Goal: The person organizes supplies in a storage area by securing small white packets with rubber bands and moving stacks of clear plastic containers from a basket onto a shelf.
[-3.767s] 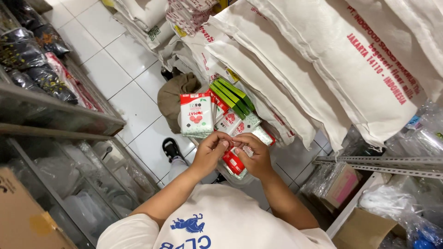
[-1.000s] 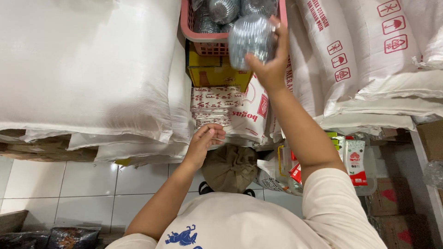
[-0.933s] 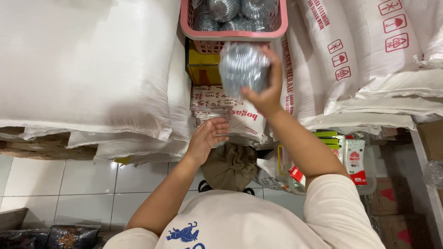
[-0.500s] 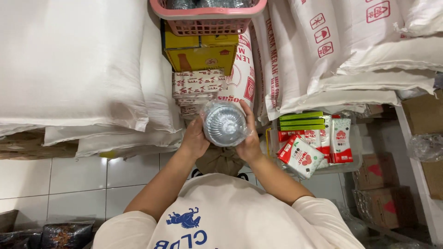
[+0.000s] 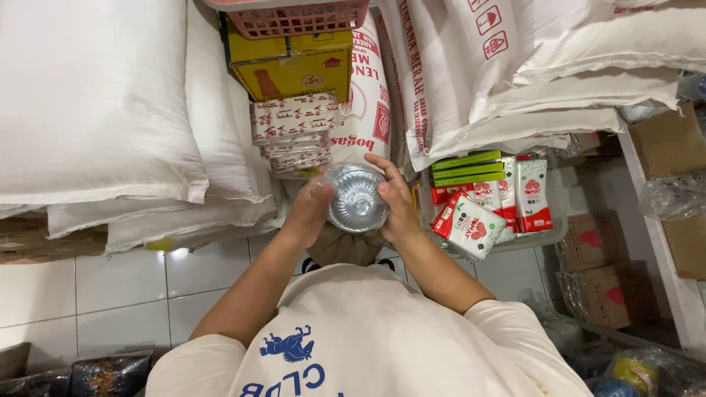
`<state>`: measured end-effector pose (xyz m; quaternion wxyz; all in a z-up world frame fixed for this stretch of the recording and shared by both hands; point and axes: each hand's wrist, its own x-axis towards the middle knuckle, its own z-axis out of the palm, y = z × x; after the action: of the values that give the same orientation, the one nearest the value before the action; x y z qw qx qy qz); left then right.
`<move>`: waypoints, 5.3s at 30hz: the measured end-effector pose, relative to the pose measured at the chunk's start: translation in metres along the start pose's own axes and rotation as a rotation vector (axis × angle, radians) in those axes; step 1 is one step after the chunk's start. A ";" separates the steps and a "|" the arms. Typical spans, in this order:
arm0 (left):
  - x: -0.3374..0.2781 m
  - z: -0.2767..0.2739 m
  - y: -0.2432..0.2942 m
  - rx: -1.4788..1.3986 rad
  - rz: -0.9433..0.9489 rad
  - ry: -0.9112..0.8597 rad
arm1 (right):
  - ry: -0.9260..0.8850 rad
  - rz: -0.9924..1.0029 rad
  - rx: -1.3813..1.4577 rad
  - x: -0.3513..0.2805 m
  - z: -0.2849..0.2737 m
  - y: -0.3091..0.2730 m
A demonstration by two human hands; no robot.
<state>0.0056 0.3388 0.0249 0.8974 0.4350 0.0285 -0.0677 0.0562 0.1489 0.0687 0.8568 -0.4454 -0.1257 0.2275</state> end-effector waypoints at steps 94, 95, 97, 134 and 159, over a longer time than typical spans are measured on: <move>0.124 0.308 -0.249 -0.185 -0.670 -0.382 | 0.647 -0.278 0.085 -0.210 -0.280 -0.186; 0.125 0.313 -0.253 -0.182 -0.682 -0.383 | 0.638 -0.284 0.091 -0.215 -0.283 -0.190; 0.126 0.322 -0.260 -0.167 -0.706 -0.387 | 0.614 -0.296 0.102 -0.221 -0.292 -0.198; 0.310 0.647 -0.438 -0.020 -0.845 -0.509 | 0.970 -0.818 -1.138 -0.320 -0.550 -0.388; 0.321 0.958 -0.628 -0.056 -1.085 -1.027 | 1.633 -0.824 -1.615 -0.507 -0.731 -0.536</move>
<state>0.2243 -0.8281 0.0955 0.6492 0.2504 -0.1818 -0.6948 0.0724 -0.8897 0.0843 0.1688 -0.7887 0.2126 -0.5516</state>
